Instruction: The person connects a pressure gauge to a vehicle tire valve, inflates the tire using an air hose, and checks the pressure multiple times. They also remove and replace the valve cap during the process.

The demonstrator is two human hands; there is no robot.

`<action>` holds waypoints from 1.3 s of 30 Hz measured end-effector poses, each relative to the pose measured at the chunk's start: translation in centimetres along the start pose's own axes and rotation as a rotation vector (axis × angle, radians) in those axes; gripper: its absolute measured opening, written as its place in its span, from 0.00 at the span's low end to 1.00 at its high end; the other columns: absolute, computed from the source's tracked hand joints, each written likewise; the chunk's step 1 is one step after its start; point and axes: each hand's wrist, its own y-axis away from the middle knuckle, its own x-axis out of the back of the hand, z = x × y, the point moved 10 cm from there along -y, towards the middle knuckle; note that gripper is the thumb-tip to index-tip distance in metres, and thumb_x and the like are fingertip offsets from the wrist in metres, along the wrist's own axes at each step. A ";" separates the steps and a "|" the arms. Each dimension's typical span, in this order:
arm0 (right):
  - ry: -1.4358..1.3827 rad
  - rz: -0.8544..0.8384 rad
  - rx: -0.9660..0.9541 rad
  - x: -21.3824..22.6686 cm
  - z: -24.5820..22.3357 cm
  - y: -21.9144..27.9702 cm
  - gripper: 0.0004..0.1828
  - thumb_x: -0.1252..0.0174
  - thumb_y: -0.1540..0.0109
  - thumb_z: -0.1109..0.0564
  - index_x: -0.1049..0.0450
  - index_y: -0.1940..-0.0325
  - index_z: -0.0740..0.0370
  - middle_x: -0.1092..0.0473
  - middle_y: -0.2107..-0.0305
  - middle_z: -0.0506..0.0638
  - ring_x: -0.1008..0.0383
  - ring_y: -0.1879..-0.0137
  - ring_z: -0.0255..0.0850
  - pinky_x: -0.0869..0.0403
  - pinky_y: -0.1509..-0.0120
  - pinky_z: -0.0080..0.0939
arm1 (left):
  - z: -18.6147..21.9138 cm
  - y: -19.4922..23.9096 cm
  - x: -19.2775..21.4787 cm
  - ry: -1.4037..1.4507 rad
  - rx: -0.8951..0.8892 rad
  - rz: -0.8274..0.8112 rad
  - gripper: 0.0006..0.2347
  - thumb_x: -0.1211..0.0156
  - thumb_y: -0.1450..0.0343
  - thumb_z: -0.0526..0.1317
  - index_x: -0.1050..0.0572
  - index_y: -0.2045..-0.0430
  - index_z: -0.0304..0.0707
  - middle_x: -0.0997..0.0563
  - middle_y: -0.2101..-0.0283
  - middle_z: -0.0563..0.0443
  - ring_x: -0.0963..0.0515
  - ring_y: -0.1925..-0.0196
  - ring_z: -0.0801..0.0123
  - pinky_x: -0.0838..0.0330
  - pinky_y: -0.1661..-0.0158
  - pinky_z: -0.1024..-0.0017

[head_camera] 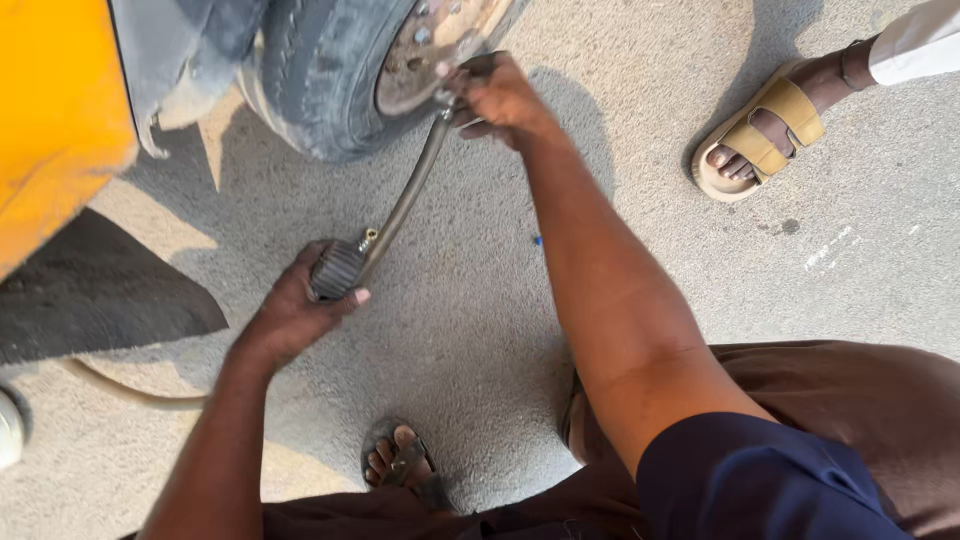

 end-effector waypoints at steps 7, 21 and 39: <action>0.864 0.024 -0.413 8.5 17.2 4.8 0.24 0.28 0.40 0.45 0.24 0.66 0.72 0.21 0.77 0.59 0.18 0.72 0.45 0.19 0.62 0.46 | 1.8 -0.3 0.3 -0.241 -0.099 0.057 0.38 0.28 0.39 0.51 0.39 0.33 0.51 0.22 0.41 0.44 0.22 0.39 0.55 0.28 0.40 0.55; 1.104 -0.217 -0.377 3.8 19.3 3.5 0.28 0.30 0.44 0.40 0.19 0.63 0.72 0.19 0.65 0.60 0.14 0.56 0.50 0.18 0.49 0.46 | -3.1 -0.7 -0.3 -0.435 -0.014 -0.005 0.41 0.28 0.38 0.52 0.43 0.29 0.48 0.25 0.36 0.40 0.25 0.33 0.53 0.32 0.34 0.58; -0.192 0.244 0.299 0.7 3.7 -5.9 0.10 0.30 0.42 0.58 0.23 0.63 0.65 0.25 0.78 0.47 0.28 0.74 0.38 0.25 0.70 0.43 | -4.5 -1.5 -1.5 -0.505 0.002 -0.039 0.43 0.25 0.38 0.49 0.46 0.29 0.47 0.26 0.36 0.39 0.27 0.32 0.51 0.33 0.33 0.60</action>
